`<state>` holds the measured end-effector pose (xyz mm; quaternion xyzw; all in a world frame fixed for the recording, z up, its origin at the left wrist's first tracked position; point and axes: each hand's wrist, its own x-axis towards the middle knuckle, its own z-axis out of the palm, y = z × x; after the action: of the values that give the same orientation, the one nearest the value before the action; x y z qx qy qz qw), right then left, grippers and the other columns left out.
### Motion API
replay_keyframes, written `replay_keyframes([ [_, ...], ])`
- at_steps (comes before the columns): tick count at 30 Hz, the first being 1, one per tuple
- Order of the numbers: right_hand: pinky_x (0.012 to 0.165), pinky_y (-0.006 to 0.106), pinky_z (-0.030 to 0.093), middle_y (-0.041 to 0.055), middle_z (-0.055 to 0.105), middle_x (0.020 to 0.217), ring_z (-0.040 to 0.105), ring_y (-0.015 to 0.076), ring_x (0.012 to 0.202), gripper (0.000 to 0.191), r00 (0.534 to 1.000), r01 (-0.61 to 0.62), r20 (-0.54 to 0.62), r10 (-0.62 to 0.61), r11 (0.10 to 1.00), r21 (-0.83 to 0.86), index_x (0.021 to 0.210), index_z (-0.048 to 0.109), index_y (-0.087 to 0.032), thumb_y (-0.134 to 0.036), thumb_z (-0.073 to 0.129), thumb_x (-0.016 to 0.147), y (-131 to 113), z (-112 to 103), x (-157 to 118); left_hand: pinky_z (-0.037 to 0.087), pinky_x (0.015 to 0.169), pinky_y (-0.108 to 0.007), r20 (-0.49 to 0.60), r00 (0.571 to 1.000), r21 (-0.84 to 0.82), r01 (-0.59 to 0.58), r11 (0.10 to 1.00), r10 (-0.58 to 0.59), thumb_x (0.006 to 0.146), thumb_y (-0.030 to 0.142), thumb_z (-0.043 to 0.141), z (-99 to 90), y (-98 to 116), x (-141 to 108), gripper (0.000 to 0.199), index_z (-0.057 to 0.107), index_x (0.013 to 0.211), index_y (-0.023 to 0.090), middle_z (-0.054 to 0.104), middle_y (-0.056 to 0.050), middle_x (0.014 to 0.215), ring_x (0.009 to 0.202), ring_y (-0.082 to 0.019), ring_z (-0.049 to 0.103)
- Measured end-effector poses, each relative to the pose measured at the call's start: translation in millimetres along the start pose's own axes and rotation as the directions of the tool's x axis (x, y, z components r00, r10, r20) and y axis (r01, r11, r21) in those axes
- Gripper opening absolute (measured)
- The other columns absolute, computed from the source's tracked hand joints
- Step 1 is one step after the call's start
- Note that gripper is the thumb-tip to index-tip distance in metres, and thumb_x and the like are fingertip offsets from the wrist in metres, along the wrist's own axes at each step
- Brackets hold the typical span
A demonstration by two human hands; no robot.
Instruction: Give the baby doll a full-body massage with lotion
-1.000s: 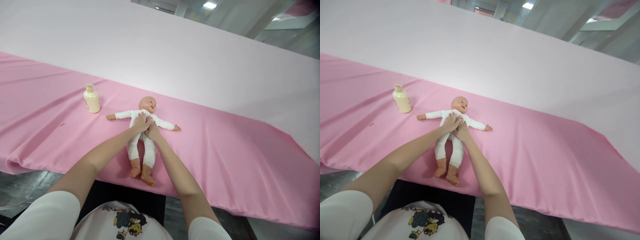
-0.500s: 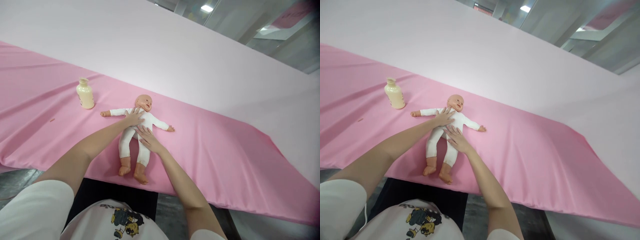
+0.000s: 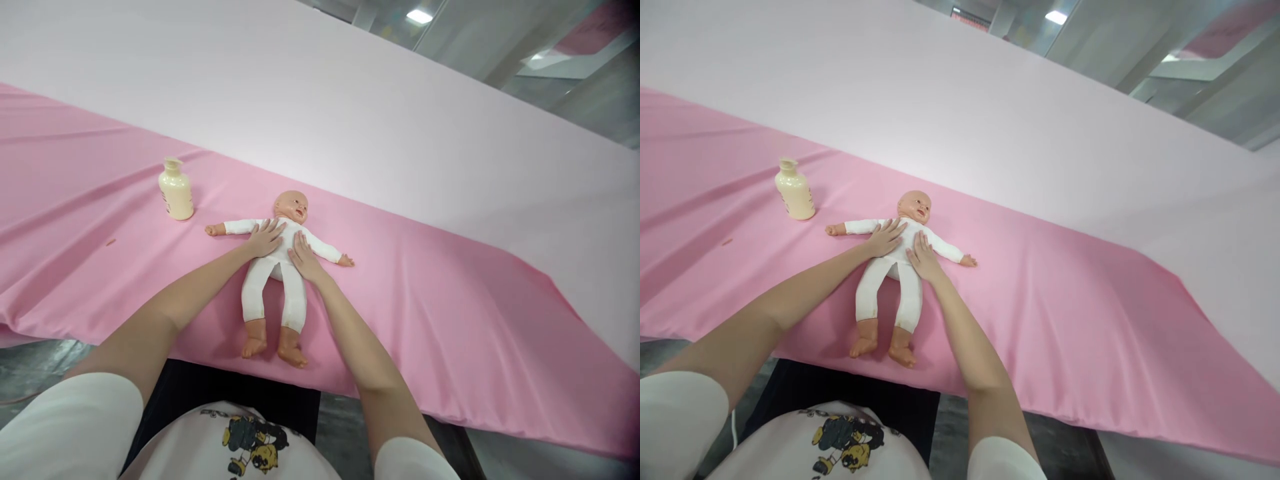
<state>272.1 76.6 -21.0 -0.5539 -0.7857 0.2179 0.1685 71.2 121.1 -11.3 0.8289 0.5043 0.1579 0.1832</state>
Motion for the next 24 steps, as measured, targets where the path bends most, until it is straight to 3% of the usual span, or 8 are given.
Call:
replay_keyframes([
  [3, 0.124, 0.067, 0.005, 0.0188, -0.001, 0.169, -0.002, 0.034, 0.159, 0.089, 0.994, -0.079, -0.07, 0.079, 0.997, -0.007, 0.161, 0.006, -0.012, -0.068, 0.026, 0.096, -11.3, 4.0, 27.5, 0.015, 0.125, -0.055, -0.03, 0.999, -0.135, 0.018, 0.991, -0.023, 0.104, 0.037, 0.016, 0.8, -9.3, -0.4, 0.057, 0.024, 0.16, 0.03, 0.014, -0.001, 0.169, 0.157, -0.026, 0.01],
  [6, 0.121, 0.071, 0.003, 0.0197, 0.004, 0.169, 0.001, 0.0385, 0.158, 0.09, 0.989, -0.084, -0.131, 0.076, 0.995, -0.058, 0.16, 0.012, -0.012, -0.068, 0.034, 0.094, -32.6, 12.5, 40.0, 0.014, 0.127, -0.045, -0.072, 0.996, -0.246, 0.036, 0.968, -0.056, 0.104, 0.034, 0.011, 3.8, -15.6, 0.1, 0.058, 0.026, 0.16, 0.024, 0.017, -0.001, 0.168, 0.157, -0.021, 0.012],
  [10, 0.119, 0.075, -0.001, 0.0143, 0.009, 0.17, 0.003, 0.0366, 0.158, 0.072, 0.999, 0.005, -0.035, -0.012, 0.979, -0.204, 0.16, 0.019, -0.016, -0.053, 0.028, 0.099, -61.9, 22.4, 31.0, 0.014, 0.128, -0.038, -0.133, 0.989, -0.248, 0.025, 0.968, -0.06, 0.103, 0.031, 0.009, 9.9, -20.3, 2.6, 0.06, 0.032, 0.157, 0.016, 0.025, -0.004, 0.167, 0.157, -0.017, 0.015],
  [12, 0.121, 0.071, -0.001, 0.0123, 0.011, 0.17, 0.005, 0.0337, 0.159, 0.073, 0.998, 0.066, 0.004, -0.066, 0.971, -0.23, 0.16, 0.018, -0.018, -0.055, 0.029, 0.099, -65.6, 22.7, 24.0, 0.016, 0.127, -0.036, -0.165, 0.985, -0.207, 0.008, 0.978, -0.043, 0.103, 0.028, 0.01, 11.8, -23.4, 3.2, 0.06, 0.034, 0.156, 0.015, 0.03, -0.005, 0.165, 0.156, -0.014, 0.018],
  [15, 0.126, 0.062, 0.003, 0.0083, 0.013, 0.17, 0.007, 0.03, 0.159, 0.08, 0.998, 0.069, 0.005, -0.069, 0.982, -0.174, 0.161, 0.017, -0.021, -0.063, 0.033, 0.095, -47.9, 16.1, 20.6, 0.02, 0.127, -0.038, -0.189, 0.981, -0.138, 0.021, 0.99, -0.047, 0.103, 0.032, 0.019, 12.4, -28.0, 1.9, 0.058, 0.035, 0.155, 0.014, 0.031, -0.007, 0.165, 0.155, -0.018, 0.022],
  [17, 0.125, 0.063, 0.007, 0.0097, 0.01, 0.17, 0.005, 0.0319, 0.159, 0.083, 0.993, -0.078, -0.097, 0.066, 0.989, -0.126, 0.161, 0.015, -0.019, -0.065, 0.032, 0.094, -23.0, 10.0, 21.6, 0.02, 0.127, -0.038, -0.199, 0.978, -0.1, 0.047, 0.994, -0.066, 0.102, 0.037, 0.025, 11.9, -29.5, 0.1, 0.059, 0.035, 0.155, 0.014, 0.031, -0.008, 0.165, 0.155, -0.021, 0.024],
  [20, 0.126, 0.06, 0.014, 0.0207, 0.016, 0.168, 0.013, 0.0335, 0.158, 0.086, 0.946, -0.254, -0.216, 0.242, 0.967, -0.03, 0.159, 0.018, -0.006, -0.065, 0.023, 0.096, 20.8, 4.6, 18.3, 0.018, 0.127, -0.039, -0.232, 0.965, -0.059, 0.112, 0.992, -0.123, 0.102, 0.04, 0.026, 10.7, -30.8, -3.4, 0.06, 0.037, 0.155, 0.013, 0.032, -0.009, 0.164, 0.154, -0.023, 0.025],
  [24, 0.126, 0.058, 0.012, 0.0212, 0.027, 0.164, 0.016, 0.0329, 0.157, 0.083, 0.905, -0.248, -0.38, 0.192, 0.963, -0.104, 0.156, 0.027, -0.005, -0.063, 0.018, 0.097, 62.5, 2.5, 0.2, 0.015, 0.127, -0.044, -0.318, 0.933, 0.027, 0.188, 0.982, -0.17, 0.1, 0.037, 0.029, 6.3, -41.9, -9.7, 0.059, 0.042, 0.152, 0.012, 0.036, -0.01, 0.162, 0.154, -0.026, 0.024],
])
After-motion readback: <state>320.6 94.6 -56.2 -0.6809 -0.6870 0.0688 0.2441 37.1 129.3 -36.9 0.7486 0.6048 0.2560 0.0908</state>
